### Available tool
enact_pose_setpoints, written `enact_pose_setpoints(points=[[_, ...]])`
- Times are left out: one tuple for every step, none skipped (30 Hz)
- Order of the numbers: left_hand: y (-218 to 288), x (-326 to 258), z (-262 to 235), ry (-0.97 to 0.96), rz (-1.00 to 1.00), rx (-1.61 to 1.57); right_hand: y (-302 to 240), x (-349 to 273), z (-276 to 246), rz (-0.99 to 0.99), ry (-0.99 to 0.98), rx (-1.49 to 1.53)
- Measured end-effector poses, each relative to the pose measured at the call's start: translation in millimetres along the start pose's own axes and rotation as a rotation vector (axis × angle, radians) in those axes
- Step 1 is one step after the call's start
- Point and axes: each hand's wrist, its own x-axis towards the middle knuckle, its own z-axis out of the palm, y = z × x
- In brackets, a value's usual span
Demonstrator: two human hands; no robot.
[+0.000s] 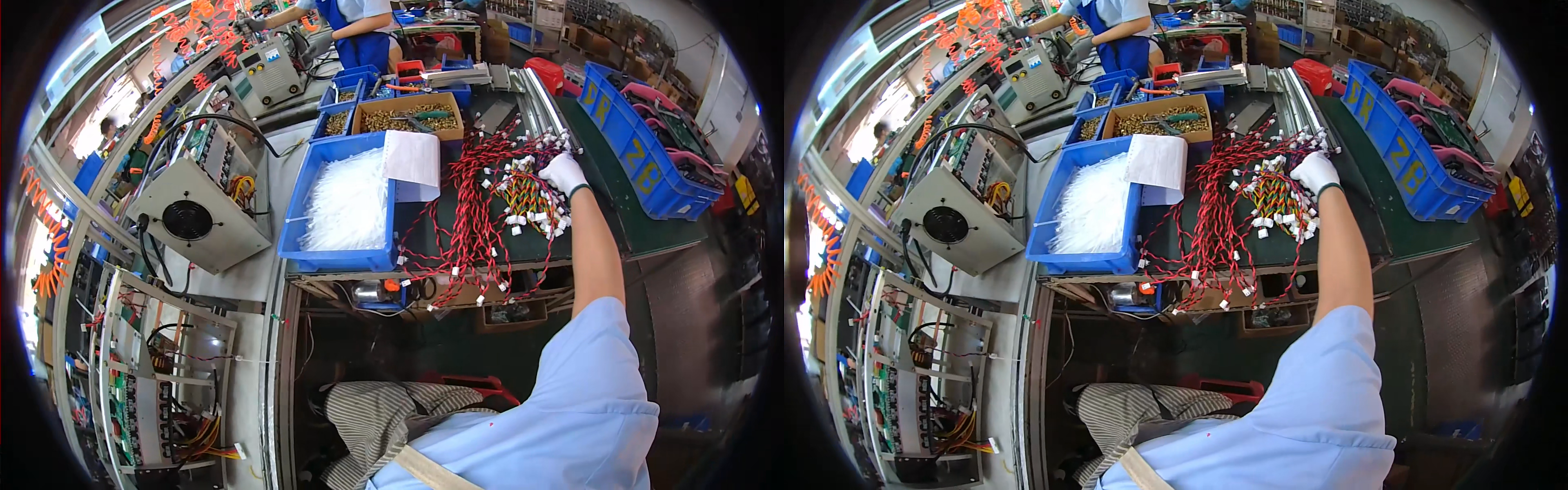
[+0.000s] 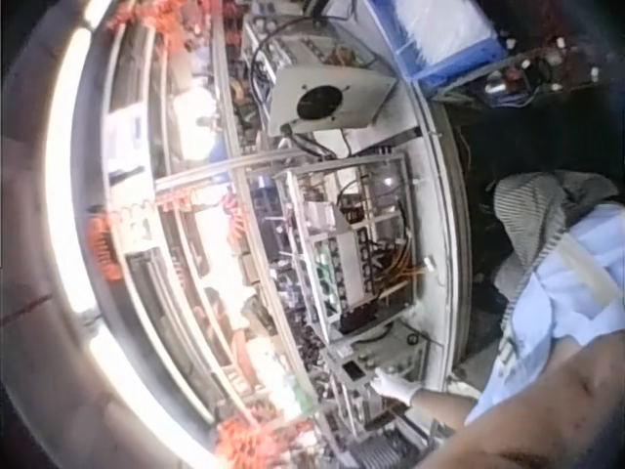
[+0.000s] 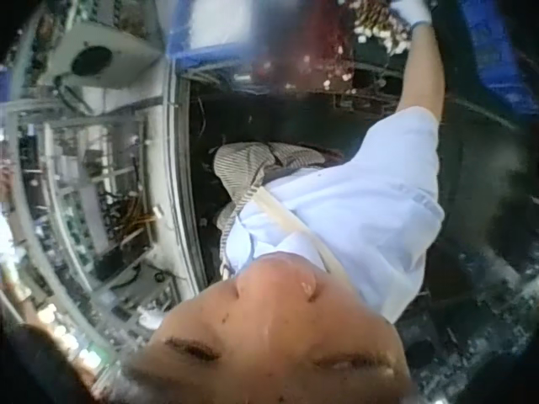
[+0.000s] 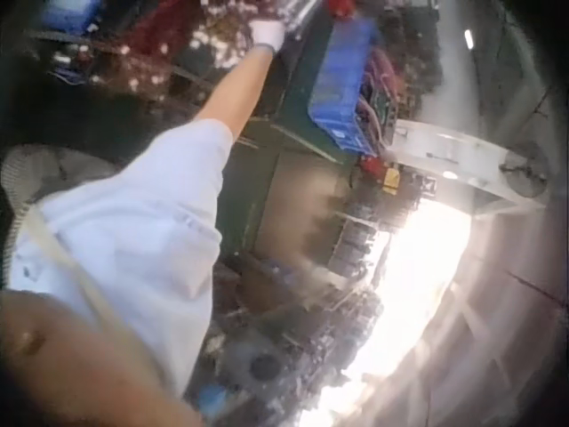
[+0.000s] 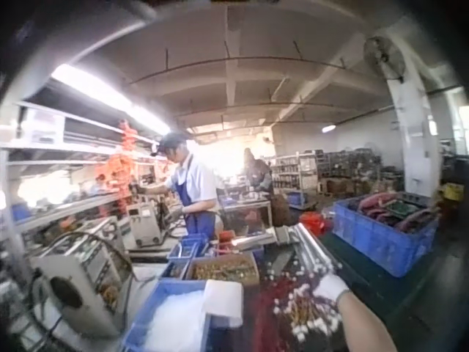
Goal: The person assembles an electronic device by connecting various wires to a circuit board and securing them with zip ties. They handle red, white, and black cables, routing them through a metal frame and attaching them to specific terminals on the board. The person also uses a small tool to tighten connections and organizes the wiring within the chassis.
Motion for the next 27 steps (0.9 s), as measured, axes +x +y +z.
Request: enact_pose_setpoints(points=[[1, 0, -1, 0.004, 0.005, -0.007, 10, 4, 6, -0.050, 0.068, 0.161], [3, 0, 1, -0.001, 0.010, -0.019, 16, 7, 5, -0.044, 0.078, 0.296], [4, 0, 2, -0.006, 0.016, -0.026, 24, 9, 3, -0.150, 0.098, 0.352], [3, 1, 1, -0.005, 0.022, -0.033, 31, 11, 2, -0.255, 0.119, 0.408], [3, -4, -8, 0.001, 0.024, -0.027, 3, -18, -9, -0.198, 0.051, 0.561], [2, -4, -6, -0.002, 0.030, -0.041, 3, -22, -19, -0.163, 0.053, 0.549], [3, -4, -5, -0.004, 0.035, -0.056, 5, -23, -28, -0.171, 0.080, 0.598], [3, -6, -3, -0.003, 0.040, -0.073, 3, -24, -36, -0.186, 0.107, 0.649], [3, -7, -4, -0.007, 0.053, -0.086, 1, -27, -44, -0.198, 0.114, 0.787], [0, -6, -3, -0.011, 0.088, -0.094, -2, -27, -51, -0.196, 0.088, 0.967], [-1, -7, -2, -0.018, 0.140, -0.104, -8, -24, -62, -0.200, 0.062, 1.147], [-1, -8, -2, -0.025, 0.192, -0.113, -15, -23, -70, -0.205, 0.030, 1.327], [-1, -8, -4, -0.031, 0.243, -0.119, -20, -23, -74, -0.207, -0.003, 1.483], [20, -15, -5, -0.071, 0.091, -0.164, -27, -24, -79, -0.215, -0.035, 1.637], [57, -23, -11, -0.108, -0.063, -0.206, -36, -25, -79, -0.230, -0.090, 1.654], [80, -28, -19, -0.141, -0.215, -0.247, -47, -23, -76, -0.244, -0.151, 1.674], [81, -26, -22, -0.158, -0.141, -0.171, -56, -15, -72, -0.290, -0.248, 1.754], [79, -26, -26, -0.129, -0.105, -0.156, -82, -28, -69, -0.340, -0.343, 1.807], [78, -27, -28, -0.099, -0.071, -0.139, -108, -45, -62, -0.360, -0.374, 1.838], [80, -31, -31, -0.064, -0.042, -0.116, -139, -73, -53, -0.382, -0.417, 1.869], [98, -41, -38, 0.060, -0.078, -0.040, -172, -106, -45, -0.474, -0.495, 1.876], [114, -51, -40, 0.181, -0.123, 0.043, -205, -143, -36, -0.573, -0.581, 1.877], [116, -56, -38, 0.188, -0.066, -0.056, -229, -174, -27, -0.692, -0.697, 1.865], [112, -63, -40, 0.207, -0.007, -0.128, -254, -208, -11, -0.801, -0.845, 1.854], [98, -62, -25, 0.093, -0.076, -0.554, -279, -246, 2, -0.833, -0.995, 1.858], [154, -80, -3, -0.057, -0.103, -0.833, -294, -284, 15, -0.850, -1.108, 1.823], [197, -90, 18, -0.181, -0.019, -0.805, -303, -312, 29, -0.857, -1.191, 1.782]])
